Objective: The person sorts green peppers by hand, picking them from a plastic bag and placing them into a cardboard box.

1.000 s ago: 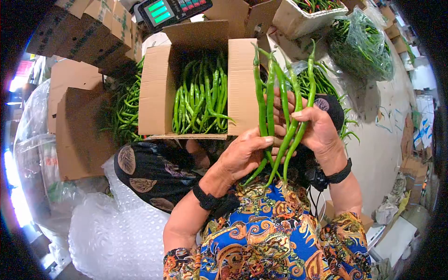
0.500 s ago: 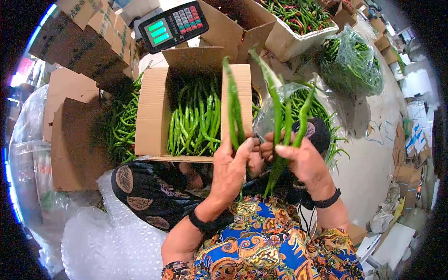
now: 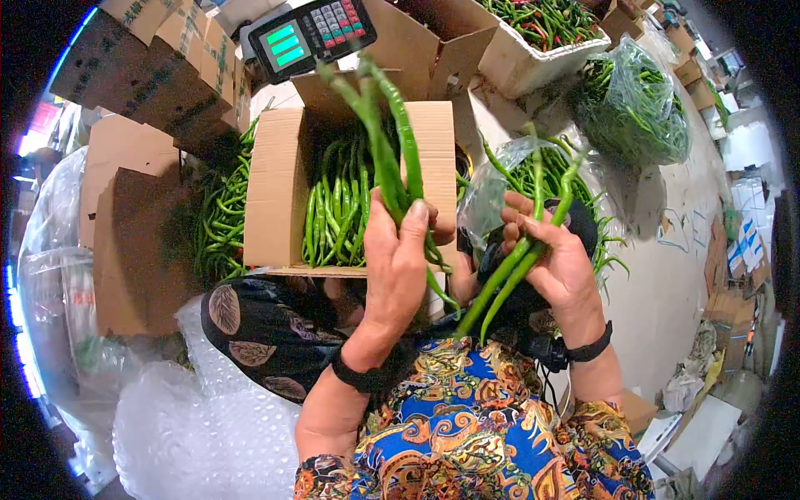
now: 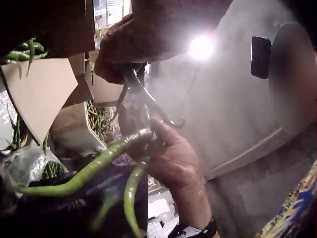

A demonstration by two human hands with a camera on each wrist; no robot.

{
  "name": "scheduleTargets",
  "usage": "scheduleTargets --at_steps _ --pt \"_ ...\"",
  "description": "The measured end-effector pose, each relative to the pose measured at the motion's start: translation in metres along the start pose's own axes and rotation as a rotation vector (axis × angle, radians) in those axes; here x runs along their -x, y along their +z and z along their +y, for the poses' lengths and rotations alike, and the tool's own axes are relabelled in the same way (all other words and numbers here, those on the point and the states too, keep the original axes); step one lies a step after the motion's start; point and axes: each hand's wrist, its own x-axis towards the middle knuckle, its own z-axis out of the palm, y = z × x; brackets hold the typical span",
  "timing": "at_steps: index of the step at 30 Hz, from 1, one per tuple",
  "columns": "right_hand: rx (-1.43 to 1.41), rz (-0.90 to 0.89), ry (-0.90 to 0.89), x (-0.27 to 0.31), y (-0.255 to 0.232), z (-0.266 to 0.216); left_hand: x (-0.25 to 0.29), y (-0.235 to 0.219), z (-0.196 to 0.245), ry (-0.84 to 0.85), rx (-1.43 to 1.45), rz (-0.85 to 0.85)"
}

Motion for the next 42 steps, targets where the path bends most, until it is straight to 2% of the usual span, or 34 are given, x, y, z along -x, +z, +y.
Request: scheduleTargets --at_steps 2,3,4,6,7,8,9,10,11,12,13,14,15,16,18,22,25,28,29,30,32,34,35,36,38,39,40,41,42 --pt "-0.126 -0.119 0.043 -0.005 -0.006 0.005 0.004 0.003 -0.001 0.021 -0.285 -0.063" --pt "-0.009 -0.031 0.016 -0.004 0.008 0.006 0.001 0.003 -0.021 0.4 -0.543 -0.115" --pt "-0.011 -0.03 0.022 -0.007 0.016 0.012 0.009 0.01 -0.023 0.479 -0.684 -0.15" --pt "0.001 -0.045 -0.162 -0.012 0.03 0.024 0.023 0.032 -0.035 0.425 -0.859 -0.215" --pt "0.07 0.042 -0.198 -0.011 0.042 0.024 0.03 0.039 -0.037 0.421 -0.86 -0.213" --pt "0.07 0.042 -0.197 -0.013 0.035 0.023 0.036 0.044 -0.039 0.474 -0.777 -0.18" --pt "0.193 0.089 -0.162 -0.018 0.021 0.019 0.039 0.046 -0.04 0.526 -0.693 -0.149" --pt "0.316 0.142 -0.125 -0.021 0.013 0.015 0.038 0.042 -0.038 0.52 -0.688 -0.156" --pt "0.261 0.144 -0.12 -0.023 0.01 0.01 0.037 0.032 -0.034 0.487 -0.538 -0.264" --pt "-0.149 0.068 -0.061 -0.034 0.0 0.003 0.035 0.02 -0.026 0.454 -0.388 -0.366" --pt "-0.311 -0.019 -0.035 -0.04 -0.008 -0.002 0.037 0.006 0.0 0.07 -0.238 -0.448" --pt "-0.474 -0.106 -0.011 -0.041 -0.012 -0.005 0.036 -0.002 0.005 -0.018 -0.149 -0.413" --pt "-0.532 -0.181 -0.001 -0.041 -0.012 -0.006 0.038 -0.006 0.006 -0.042 -0.091 -0.347" --pt "-0.531 -0.18 0.0 -0.041 -0.01 -0.006 0.04 -0.01 0.007 -0.065 -0.036 -0.277" --pt "-0.532 -0.304 -0.003 -0.039 0.0 -0.004 0.041 -0.018 0.009 -0.065 -0.043 -0.263" --pt "-0.548 -0.35 0.019 -0.042 0.009 0.0 0.033 -0.025 0.001 -0.057 -0.102 -0.308" --pt "-0.458 -0.274 -0.006 -0.045 0.013 0.005 0.027 -0.02 0.0 0.036 -0.2 -0.311" --pt "-0.24 -0.14 -0.076 -0.047 0.024 0.015 0.016 -0.009 0.001 0.196 -0.408 -0.4" --pt "-0.158 -0.232 -0.134 -0.052 0.024 0.02 0.014 -0.005 -0.002 0.223 -0.369 -0.405" --pt "-0.104 -0.14 -0.13 -0.05 0.033 0.022 0.011 -0.005 -0.001 0.159 -0.46 -0.424" --pt "-0.11 -0.106 -0.085 -0.055 0.051 0.019 0.005 -0.007 -0.001 0.077 -0.313 -0.379" --pt "0.021 -0.082 -0.067 -0.064 0.068 0.019 0.003 -0.014 0.004 0.095 -0.333 -0.335" --pt "-0.046 -0.106 -0.051 -0.069 0.08 0.022 0.003 -0.018 0.008 0.107 -0.343 -0.3" --pt "-0.025 -0.024 -0.077 -0.076 0.094 0.026 0.001 -0.025 0.019 0.016 -0.411 -0.317" --pt "0.014 -0.093 0.011 -0.095 0.104 0.034 -0.007 -0.046 0.027 0.038 -0.456 -0.355" --pt "0.0 -0.095 0.045 -0.109 0.103 0.043 -0.011 -0.059 0.03 -0.041 -0.467 -0.371" --pt "-0.014 -0.13 0.117 -0.124 0.104 0.049 -0.015 -0.071 0.03 -0.028 -0.505 -0.368" --pt "0.009 -0.166 0.162 -0.143 0.097 0.061 -0.021 -0.082 0.032 -0.096 -0.564 -0.355" --pt "0.033 -0.202 0.208 -0.159 0.091 0.071 -0.029 -0.097 0.021 -0.039 -0.629 -0.346"
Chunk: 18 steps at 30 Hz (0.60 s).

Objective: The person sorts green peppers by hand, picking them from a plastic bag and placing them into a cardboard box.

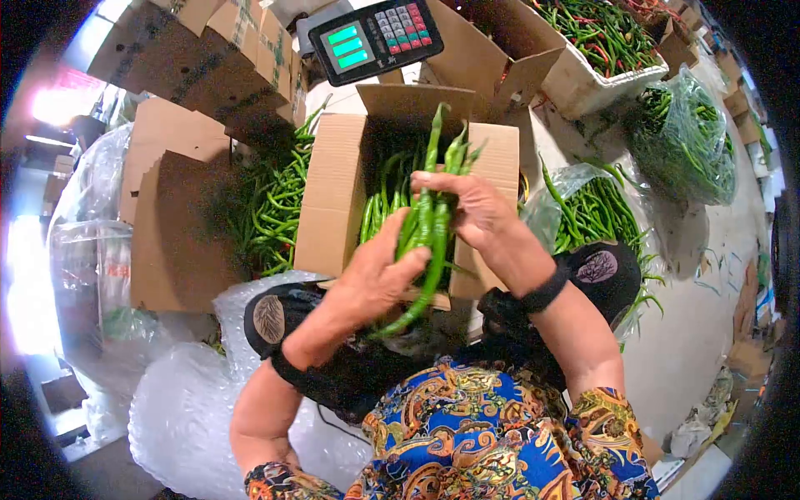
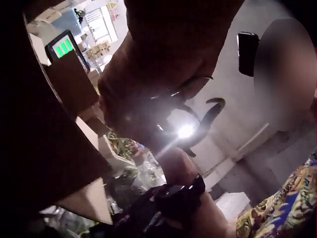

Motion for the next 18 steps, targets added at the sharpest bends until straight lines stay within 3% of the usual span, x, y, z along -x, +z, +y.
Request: scheduleTargets --at_steps 4,6,8,10,11,12,14,16,18 --pt "-0.054 0.018 0.006 -0.05 -0.007 0.015 -0.03 -0.02 -0.039 -0.021 -0.186 -0.012" --pt "0.012 0.183 0.013 -0.075 -0.012 0.02 -0.047 -0.025 -0.043 -0.041 -0.239 -0.017" --pt "0.009 0.227 -0.042 -0.093 -0.026 0.032 -0.061 -0.023 -0.036 -0.307 -0.504 -0.155" --pt "0.117 0.211 -0.054 -0.114 -0.064 0.051 -0.065 -0.007 -0.072 -0.263 -0.529 -0.165" --pt "0.206 0.243 0.107 -0.062 -0.017 0.008 -0.063 0.002 -0.083 -0.274 -0.566 -0.183" --pt "0.2 0.241 0.115 -0.068 -0.02 0.017 -0.061 0.01 -0.088 -0.286 -0.601 -0.202" --pt "0.23 0.341 -0.13 -0.087 -0.03 0.042 -0.061 0.007 -0.079 -0.358 -0.642 -0.23" --pt "0.239 -0.004 -0.03 -0.098 -0.041 0.036 -0.062 -0.009 -0.085 -0.256 -0.488 -0.215" --pt "0.237 -0.005 -0.126 -0.09 -0.036 0.036 -0.061 -0.021 -0.103 -0.186 -0.354 -0.226"
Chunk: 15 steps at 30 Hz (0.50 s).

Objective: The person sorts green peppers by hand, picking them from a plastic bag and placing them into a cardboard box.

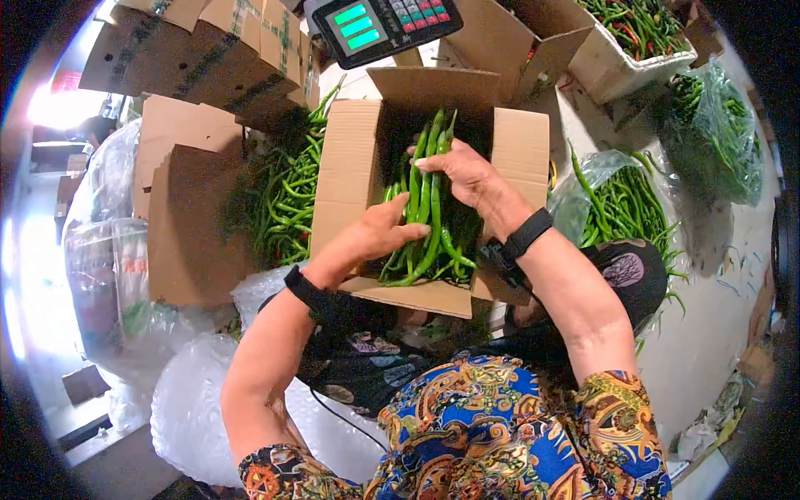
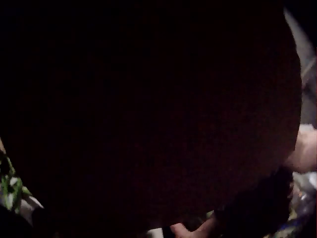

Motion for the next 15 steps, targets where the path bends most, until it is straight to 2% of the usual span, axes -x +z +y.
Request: scheduleTargets --at_steps 2,4,6,7,8,9,10,12,13,14,15 --pt "-0.042 0.005 0.048 0.0 -0.001 -0.007 0.008 -0.007 0.005 -0.003 -0.039 0.002" --pt "-0.019 0.113 0.275 -0.016 -0.017 -0.008 0.01 -0.004 0.012 -0.023 -0.078 0.024" --pt "0.048 0.122 0.285 -0.011 -0.013 -0.011 0.008 -0.001 0.022 0.068 -0.183 -0.029" --pt "0.27 0.251 0.209 0.0 0.001 -0.016 0.007 -0.001 0.031 0.046 -0.223 -0.105" --pt "0.493 0.378 0.131 0.008 0.01 -0.018 0.006 0.002 0.026 0.046 -0.221 -0.106" --pt "0.559 0.408 0.158 0.011 0.012 -0.015 0.005 0.005 0.024 0.067 -0.27 -0.091" --pt "0.56 0.409 0.16 0.011 0.009 -0.016 0.005 0.006 0.021 0.089 -0.321 -0.075" --pt "0.951 0.341 0.06 0.014 0.007 -0.023 0.009 -0.002 0.018 0.109 -0.368 -0.02" --pt "1.093 0.35 0.078 0.027 0.02 -0.044 0.01 -0.009 0.021 0.086 -0.393 0.018" --pt "1.092 0.345 0.084 0.028 0.017 -0.042 0.012 -0.014 0.025 0.063 -0.418 0.057" --pt "1.225 0.33 -0.163 0.03 0.009 -0.042 0.017 -0.024 0.039 -0.004 -0.355 -0.025"
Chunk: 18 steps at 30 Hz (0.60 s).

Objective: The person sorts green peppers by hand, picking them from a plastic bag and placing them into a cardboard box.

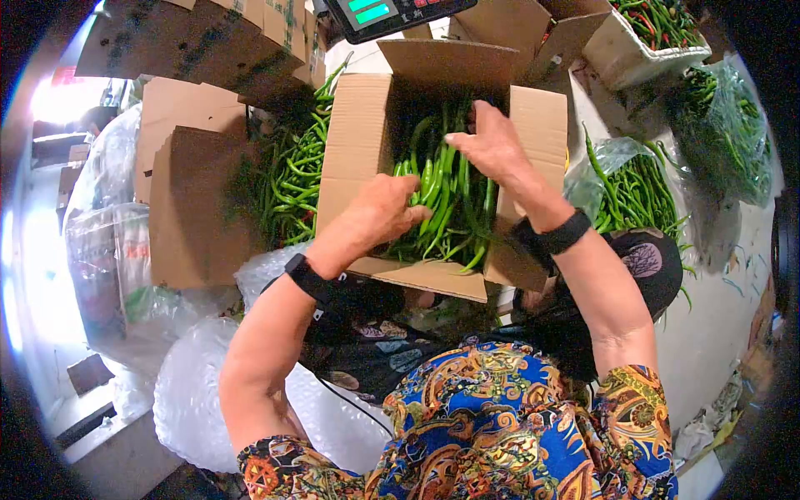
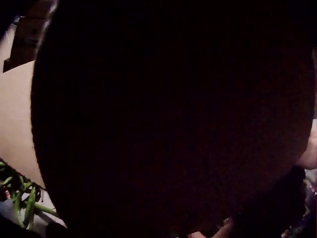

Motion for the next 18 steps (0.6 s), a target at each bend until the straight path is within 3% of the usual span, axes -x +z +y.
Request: scheduleTargets --at_steps 2,3,5,7,8,11,15,18 --pt "0.146 0.248 -0.389 0.005 -0.007 0.01 0.003 -0.002 0.005 0.008 -0.071 -0.073" --pt "0.152 0.246 -0.392 0.011 -0.019 0.004 0.005 -0.001 0.008 0.014 -0.148 -0.138" --pt "0.487 -0.451 -0.29 0.028 -0.047 -0.017 0.006 0.006 0.01 -0.003 -0.12 -0.118" --pt "0.533 -0.497 -0.371 0.053 -0.05 -0.011 -0.001 0.02 0.001 0.091 -0.112 -0.059" --pt "0.576 -0.537 -0.452 0.065 -0.05 -0.01 -0.006 0.025 -0.001 0.045 -0.148 -0.073" --pt "0.651 -0.629 -0.412 0.091 -0.036 -0.013 -0.005 0.027 0.0 -0.044 -0.205 -0.096" --pt "0.559 -0.489 -0.451 0.1 -0.001 -0.006 -0.023 0.042 -0.002 0.095 -0.166 -0.001" --pt "0.488 -0.534 -0.455 0.093 0.015 -0.006 -0.028 0.038 -0.002 -0.097 0.167 -0.18"
